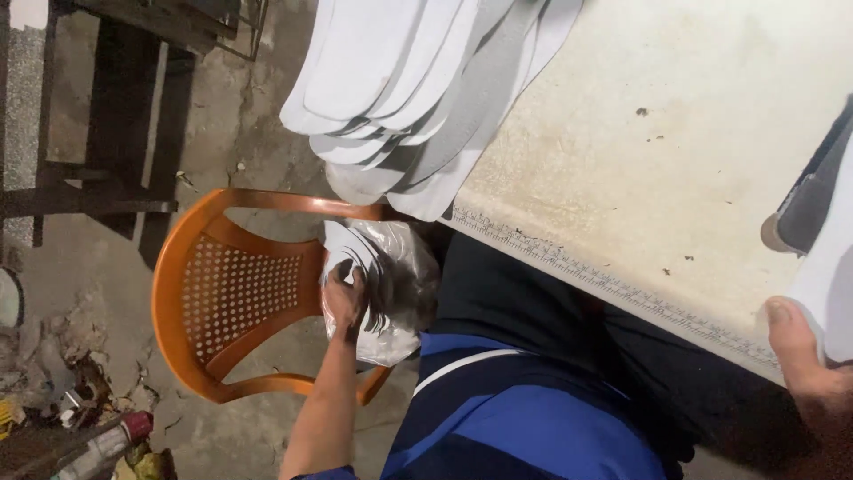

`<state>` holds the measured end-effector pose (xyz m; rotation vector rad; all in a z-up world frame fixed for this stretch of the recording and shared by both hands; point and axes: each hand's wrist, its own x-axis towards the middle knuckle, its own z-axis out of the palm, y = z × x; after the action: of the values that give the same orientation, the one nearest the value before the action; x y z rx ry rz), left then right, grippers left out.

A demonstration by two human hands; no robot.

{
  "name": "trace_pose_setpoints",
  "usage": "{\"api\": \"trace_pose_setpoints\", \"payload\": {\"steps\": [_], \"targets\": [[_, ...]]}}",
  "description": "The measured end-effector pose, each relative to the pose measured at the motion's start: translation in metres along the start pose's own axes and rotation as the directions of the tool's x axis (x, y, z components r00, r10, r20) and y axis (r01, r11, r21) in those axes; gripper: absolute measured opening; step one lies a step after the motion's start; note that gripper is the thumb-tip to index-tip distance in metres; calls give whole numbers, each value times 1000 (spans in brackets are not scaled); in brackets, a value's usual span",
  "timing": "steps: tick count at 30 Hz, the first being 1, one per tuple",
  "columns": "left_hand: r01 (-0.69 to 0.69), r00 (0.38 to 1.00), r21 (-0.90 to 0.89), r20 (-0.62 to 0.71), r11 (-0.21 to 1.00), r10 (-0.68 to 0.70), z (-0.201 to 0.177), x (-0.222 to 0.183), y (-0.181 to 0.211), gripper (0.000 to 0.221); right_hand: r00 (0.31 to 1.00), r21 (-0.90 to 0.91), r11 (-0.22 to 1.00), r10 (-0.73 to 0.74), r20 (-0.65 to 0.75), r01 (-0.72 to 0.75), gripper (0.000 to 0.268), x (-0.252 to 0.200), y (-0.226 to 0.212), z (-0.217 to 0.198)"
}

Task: Stitching the edges of white shoe insoles using an industrial sewing machine

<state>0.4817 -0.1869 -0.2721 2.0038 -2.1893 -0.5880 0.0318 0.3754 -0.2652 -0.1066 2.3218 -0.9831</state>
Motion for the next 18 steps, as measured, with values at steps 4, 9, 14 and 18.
{"api": "trace_pose_setpoints", "payload": {"steps": [4, 9, 14, 18], "targets": [[162, 954, 43, 248, 986, -167, 8, -5, -14, 48, 978, -97, 976, -183, 99, 193, 31, 37, 86, -1], [42, 981, 105, 187, 994, -61, 26, -9, -45, 32, 989, -8, 998, 64, -134, -66, 52, -44, -88, -8], [283, 907, 89, 299, 955, -296, 6, -17, -21, 60, 930, -201, 964, -228, -288, 174, 44, -59, -98, -9], [-389, 882, 432, 428, 814, 194, 54, 11, -134, 39, 886, -304, 916, -352, -302, 261, 41, -64, -107, -11]]}}
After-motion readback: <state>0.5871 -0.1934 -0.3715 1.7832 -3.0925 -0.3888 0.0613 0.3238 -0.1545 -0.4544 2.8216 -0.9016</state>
